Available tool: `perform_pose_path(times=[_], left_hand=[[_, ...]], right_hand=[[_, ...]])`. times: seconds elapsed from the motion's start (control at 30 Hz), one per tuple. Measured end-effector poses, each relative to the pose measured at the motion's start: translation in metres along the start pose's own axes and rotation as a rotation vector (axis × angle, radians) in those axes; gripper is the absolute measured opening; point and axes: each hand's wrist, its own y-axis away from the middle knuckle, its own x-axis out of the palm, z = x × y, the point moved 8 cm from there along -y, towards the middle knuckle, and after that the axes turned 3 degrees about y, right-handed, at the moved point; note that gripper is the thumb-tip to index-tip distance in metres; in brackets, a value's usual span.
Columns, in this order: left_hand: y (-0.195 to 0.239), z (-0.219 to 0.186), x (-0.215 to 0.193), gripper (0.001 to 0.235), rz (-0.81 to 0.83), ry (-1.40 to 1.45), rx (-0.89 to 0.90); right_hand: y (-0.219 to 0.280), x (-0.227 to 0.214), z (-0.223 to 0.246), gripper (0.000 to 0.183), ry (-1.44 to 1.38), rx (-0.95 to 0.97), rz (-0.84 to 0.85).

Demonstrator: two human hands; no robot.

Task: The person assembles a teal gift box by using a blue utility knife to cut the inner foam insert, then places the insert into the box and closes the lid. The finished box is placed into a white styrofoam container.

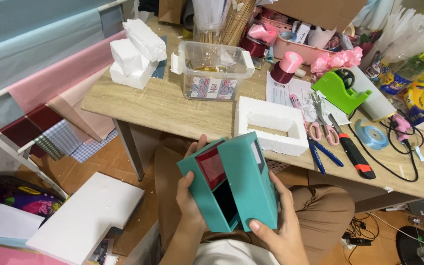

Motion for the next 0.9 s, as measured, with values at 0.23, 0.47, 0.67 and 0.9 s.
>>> perform_pose_path(times=[0.23, 0.47, 0.67, 0.9], left_hand=[[0.002, 0.011, -0.012, 0.064, -0.06, -0.037, -0.043], [0.004, 0.012, -0.013, 0.063, -0.087, -0.043, -0.047], [0.004, 0.012, -0.014, 0.061, -0.093, -0.072, -0.036], [0.004, 0.011, -0.013, 0.061, -0.076, -0.075, -0.039]], right_hand=[[0.006, 0.004, 0.001, 0.107, 0.015, 0.013, -0.009], [0.01, 0.008, 0.008, 0.11, -0.027, 0.02, -0.011], [0.01, 0.009, 0.007, 0.11, -0.015, -0.019, -0.006], [0.011, 0.009, 0.008, 0.112, -0.001, -0.03, 0.017]])
